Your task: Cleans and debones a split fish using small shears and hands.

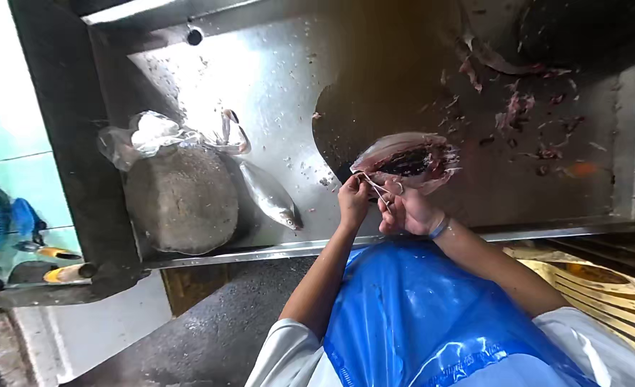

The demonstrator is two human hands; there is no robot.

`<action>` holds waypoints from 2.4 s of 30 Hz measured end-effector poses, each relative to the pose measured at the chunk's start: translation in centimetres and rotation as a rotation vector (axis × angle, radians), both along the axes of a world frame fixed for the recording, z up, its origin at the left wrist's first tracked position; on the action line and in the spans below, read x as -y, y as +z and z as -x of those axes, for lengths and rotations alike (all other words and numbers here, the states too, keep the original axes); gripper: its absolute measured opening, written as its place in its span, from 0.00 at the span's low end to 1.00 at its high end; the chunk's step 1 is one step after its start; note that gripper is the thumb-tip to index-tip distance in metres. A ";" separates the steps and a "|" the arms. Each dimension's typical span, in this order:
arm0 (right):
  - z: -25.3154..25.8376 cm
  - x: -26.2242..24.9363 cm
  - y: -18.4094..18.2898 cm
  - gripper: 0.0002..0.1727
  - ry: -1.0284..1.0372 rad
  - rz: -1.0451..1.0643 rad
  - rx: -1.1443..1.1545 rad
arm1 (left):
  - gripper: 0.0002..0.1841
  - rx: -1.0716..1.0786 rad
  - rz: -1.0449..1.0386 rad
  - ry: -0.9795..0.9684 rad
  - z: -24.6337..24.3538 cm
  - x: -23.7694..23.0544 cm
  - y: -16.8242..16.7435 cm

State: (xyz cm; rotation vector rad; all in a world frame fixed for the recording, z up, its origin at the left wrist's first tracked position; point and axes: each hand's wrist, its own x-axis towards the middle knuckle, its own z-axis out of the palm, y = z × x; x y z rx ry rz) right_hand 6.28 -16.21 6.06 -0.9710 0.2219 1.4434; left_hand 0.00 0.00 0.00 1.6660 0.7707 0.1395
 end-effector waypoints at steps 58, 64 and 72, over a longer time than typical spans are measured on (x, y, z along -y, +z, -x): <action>-0.5 3.9 3.4 0.31 -0.098 0.102 0.289 | 0.21 0.023 0.257 0.279 -0.5 1.5 1.2; 0.7 0.5 3.3 0.39 0.004 -0.010 -0.037 | 0.06 0.128 0.138 0.206 0.6 1.1 2.0; 3.1 -0.7 1.9 0.20 -0.041 0.126 0.871 | 0.05 0.051 0.066 0.172 -0.2 0.0 1.4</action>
